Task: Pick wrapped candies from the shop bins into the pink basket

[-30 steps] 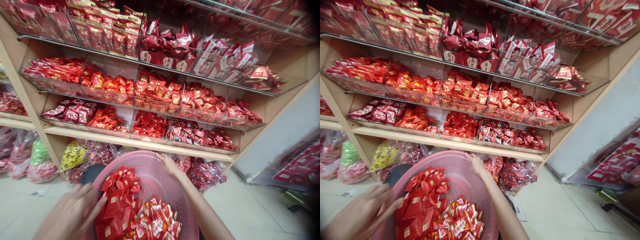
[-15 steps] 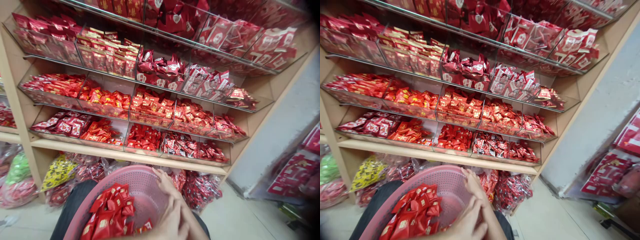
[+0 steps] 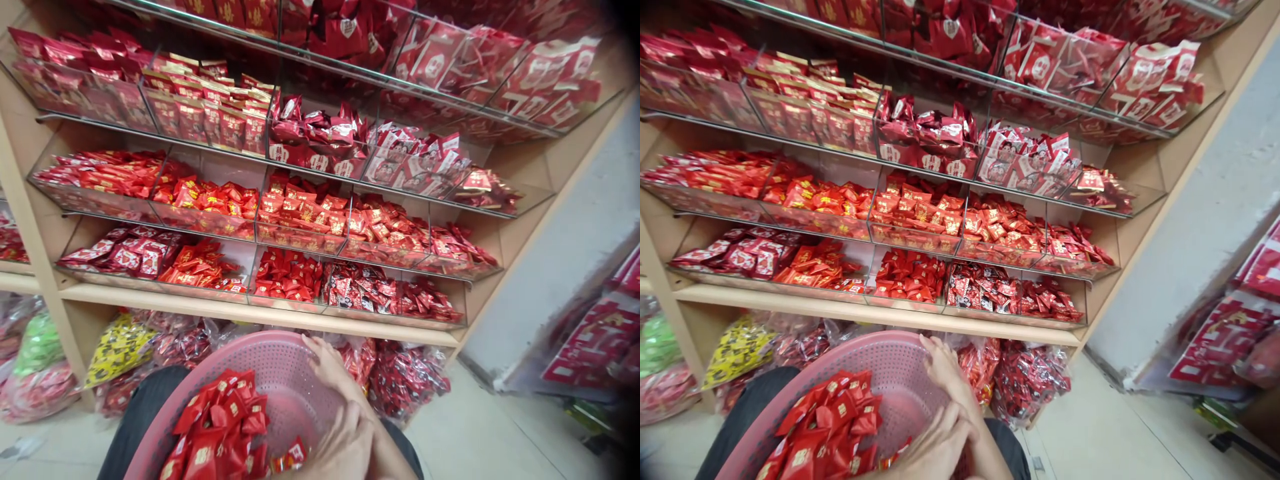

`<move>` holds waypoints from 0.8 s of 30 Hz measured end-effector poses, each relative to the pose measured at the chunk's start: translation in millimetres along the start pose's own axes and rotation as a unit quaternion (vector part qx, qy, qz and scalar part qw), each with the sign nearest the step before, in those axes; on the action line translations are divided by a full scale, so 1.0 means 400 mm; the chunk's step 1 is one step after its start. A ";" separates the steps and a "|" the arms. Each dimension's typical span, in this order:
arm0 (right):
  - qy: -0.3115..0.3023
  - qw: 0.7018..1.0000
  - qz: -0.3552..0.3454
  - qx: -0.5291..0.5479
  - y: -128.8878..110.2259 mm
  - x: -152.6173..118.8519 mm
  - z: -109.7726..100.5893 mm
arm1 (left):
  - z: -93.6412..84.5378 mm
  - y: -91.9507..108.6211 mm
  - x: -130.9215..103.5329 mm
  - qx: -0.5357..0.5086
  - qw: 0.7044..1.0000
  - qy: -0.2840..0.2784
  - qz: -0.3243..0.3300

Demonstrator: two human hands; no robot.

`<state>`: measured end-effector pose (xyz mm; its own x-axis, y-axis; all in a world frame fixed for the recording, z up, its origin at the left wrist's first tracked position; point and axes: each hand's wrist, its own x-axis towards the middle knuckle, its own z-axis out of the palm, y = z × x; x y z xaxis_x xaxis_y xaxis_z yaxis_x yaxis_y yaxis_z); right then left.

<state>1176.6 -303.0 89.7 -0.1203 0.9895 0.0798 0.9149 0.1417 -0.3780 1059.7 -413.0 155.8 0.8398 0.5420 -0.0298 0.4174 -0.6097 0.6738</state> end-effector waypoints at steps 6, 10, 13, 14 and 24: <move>-0.019 1.000 0.010 0.007 -0.006 -0.005 -0.008 | 0.001 -0.003 -0.008 0.005 0.992 0.118 -0.043; 0.005 1.000 0.011 -0.002 -0.013 -0.010 -0.010 | 0.048 -0.012 0.005 0.007 0.999 -0.005 -0.038; 0.007 1.000 0.009 -0.004 -0.013 -0.008 -0.009 | 0.035 -0.014 0.002 0.028 0.998 0.053 -0.011; 0.005 1.000 0.010 -0.005 -0.012 -0.008 -0.008 | 0.026 -0.015 0.000 0.024 0.995 0.091 -0.027; 0.008 1.000 0.008 -0.004 -0.011 -0.011 -0.005 | -0.010 -0.016 0.001 -0.018 0.998 0.053 -0.009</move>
<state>1174.0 -307.9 92.9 -0.0985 0.9911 0.0891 0.9201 0.1249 -0.3713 1055.9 -406.7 154.5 0.7905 0.6114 0.0351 0.4169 -0.5793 0.7004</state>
